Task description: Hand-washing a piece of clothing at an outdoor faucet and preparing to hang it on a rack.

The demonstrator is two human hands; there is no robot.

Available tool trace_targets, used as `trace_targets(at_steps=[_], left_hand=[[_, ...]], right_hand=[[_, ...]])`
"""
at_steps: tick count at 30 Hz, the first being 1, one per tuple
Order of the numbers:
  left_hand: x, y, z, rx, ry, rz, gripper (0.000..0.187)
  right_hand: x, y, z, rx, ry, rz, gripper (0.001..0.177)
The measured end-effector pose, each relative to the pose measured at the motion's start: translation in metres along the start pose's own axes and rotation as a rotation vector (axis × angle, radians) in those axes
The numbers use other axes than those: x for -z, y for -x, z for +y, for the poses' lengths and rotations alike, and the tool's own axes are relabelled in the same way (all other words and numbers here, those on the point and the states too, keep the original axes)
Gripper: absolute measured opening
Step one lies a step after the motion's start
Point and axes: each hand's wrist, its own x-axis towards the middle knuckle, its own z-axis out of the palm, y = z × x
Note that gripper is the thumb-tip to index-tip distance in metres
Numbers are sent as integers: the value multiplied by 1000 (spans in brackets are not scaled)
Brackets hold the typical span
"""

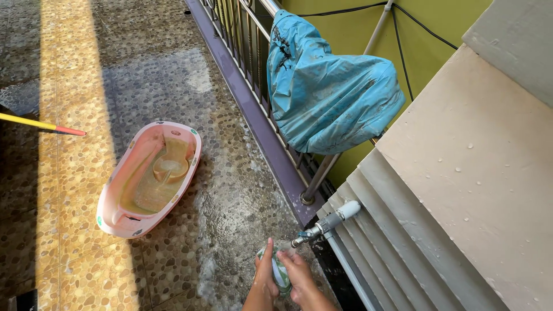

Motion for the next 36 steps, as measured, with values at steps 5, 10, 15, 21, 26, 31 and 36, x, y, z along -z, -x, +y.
trace_targets(at_steps=[5,10,15,21,26,31,36], left_hand=[[-7,-102,-34,-56,274,-218,66],[-23,-58,-22,42,165,-240,73],[-11,-84,-24,58,33,-145,69],[-26,-73,-31,-96,-57,-1,61],[-32,-37,-19,-172,222,-242,39],[-20,-50,-23,-138,274,-171,41],[22,-15,4,-156,293,-62,46]], right_hand=[[-24,31,-24,218,566,226,29],[52,-63,0,264,622,261,35],[60,-31,-30,329,495,426,35],[-50,135,-122,1004,797,523,39],[-54,126,-136,1184,1129,267,29],[-53,113,-144,1031,1246,312,25],[-61,102,-138,1088,1274,350,30]])
